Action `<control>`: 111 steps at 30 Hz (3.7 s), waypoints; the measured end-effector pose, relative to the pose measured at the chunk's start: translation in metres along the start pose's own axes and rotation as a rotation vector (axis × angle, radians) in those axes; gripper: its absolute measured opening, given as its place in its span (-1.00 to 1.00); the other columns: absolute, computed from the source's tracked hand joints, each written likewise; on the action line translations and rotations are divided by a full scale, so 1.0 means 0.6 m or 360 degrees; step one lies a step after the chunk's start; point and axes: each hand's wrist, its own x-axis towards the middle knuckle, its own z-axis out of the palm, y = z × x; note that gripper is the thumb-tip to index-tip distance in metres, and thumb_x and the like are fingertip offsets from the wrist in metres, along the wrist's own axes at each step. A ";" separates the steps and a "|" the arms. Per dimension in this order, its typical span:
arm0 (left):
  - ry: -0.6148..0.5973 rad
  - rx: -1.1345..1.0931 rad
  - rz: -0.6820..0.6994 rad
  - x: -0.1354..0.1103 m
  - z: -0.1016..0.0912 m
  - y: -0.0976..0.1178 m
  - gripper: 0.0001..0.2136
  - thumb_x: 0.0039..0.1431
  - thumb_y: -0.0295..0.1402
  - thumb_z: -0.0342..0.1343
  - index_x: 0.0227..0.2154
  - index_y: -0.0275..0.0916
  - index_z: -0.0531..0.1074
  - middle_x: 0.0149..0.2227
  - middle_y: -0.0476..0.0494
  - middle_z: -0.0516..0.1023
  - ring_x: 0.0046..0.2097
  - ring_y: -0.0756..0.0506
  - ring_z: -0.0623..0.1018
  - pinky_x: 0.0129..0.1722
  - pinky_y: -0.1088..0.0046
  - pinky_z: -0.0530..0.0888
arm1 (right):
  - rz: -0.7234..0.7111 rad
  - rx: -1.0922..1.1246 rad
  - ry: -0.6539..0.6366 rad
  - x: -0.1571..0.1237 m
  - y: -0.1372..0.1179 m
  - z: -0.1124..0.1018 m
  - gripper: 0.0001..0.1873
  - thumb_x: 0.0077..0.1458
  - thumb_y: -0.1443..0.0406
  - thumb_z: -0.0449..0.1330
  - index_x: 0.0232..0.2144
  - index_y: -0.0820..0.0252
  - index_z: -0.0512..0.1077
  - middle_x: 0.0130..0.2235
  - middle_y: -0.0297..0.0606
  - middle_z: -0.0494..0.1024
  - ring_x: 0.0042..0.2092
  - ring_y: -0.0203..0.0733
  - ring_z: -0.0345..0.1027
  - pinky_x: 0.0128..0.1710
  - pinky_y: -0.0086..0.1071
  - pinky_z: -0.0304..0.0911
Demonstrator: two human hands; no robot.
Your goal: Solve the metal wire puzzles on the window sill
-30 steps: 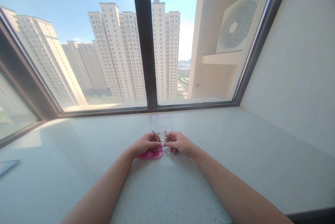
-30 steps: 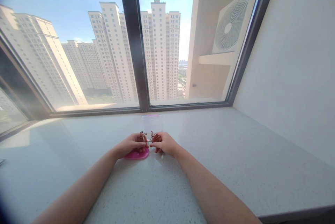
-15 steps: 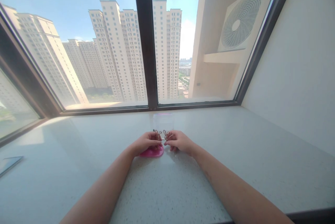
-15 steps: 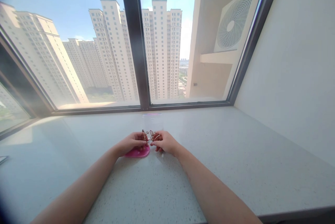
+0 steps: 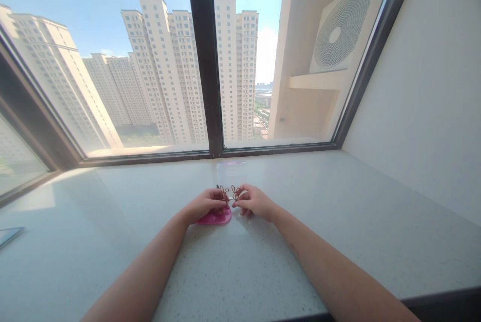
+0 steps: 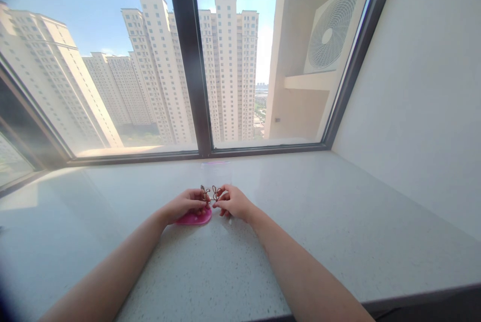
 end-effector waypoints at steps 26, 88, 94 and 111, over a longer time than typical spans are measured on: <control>-0.0024 0.0103 0.0061 0.002 0.001 -0.005 -0.80 -0.07 -0.38 0.20 -0.34 -0.34 0.42 -0.41 -0.13 0.54 -0.46 0.01 0.48 -0.41 0.49 0.40 | -0.0015 -0.0036 -0.0028 0.004 0.004 -0.002 -0.61 -0.25 0.22 0.32 -0.42 0.23 0.21 -0.52 -0.31 0.48 -0.61 -0.32 0.32 -0.70 -0.54 0.15; -0.0084 0.0044 0.0109 -0.001 0.000 -0.007 -0.71 -0.04 -0.25 0.22 -0.31 -0.29 0.33 -0.40 -0.13 0.54 -0.47 0.02 0.48 -0.41 0.48 0.37 | 0.0003 -0.0016 -0.0098 0.007 0.005 -0.005 -0.71 -0.25 0.36 0.26 -0.45 0.23 0.22 -0.55 -0.34 0.49 -0.66 -0.37 0.27 -0.71 -0.58 0.08; -0.0083 0.0054 0.0127 0.000 -0.001 -0.007 -0.73 -0.05 -0.30 0.23 -0.30 -0.31 0.35 -0.41 -0.13 0.52 -0.47 0.02 0.47 -0.41 0.48 0.37 | 0.0010 -0.0026 -0.0114 0.009 0.009 -0.006 -0.69 -0.23 0.36 0.25 -0.40 0.22 0.20 -0.51 -0.31 0.51 -0.66 -0.37 0.28 -0.70 -0.56 0.10; -0.0094 0.0053 0.0100 0.004 -0.003 -0.009 -0.73 -0.02 -0.26 0.21 -0.30 -0.33 0.37 -0.38 -0.14 0.51 -0.46 0.02 0.46 -0.39 0.47 0.38 | 0.0002 -0.0018 -0.0116 0.004 0.006 -0.007 -0.66 -0.17 0.34 0.23 -0.32 0.21 0.18 -0.46 -0.31 0.53 -0.65 -0.38 0.29 -0.69 -0.58 0.11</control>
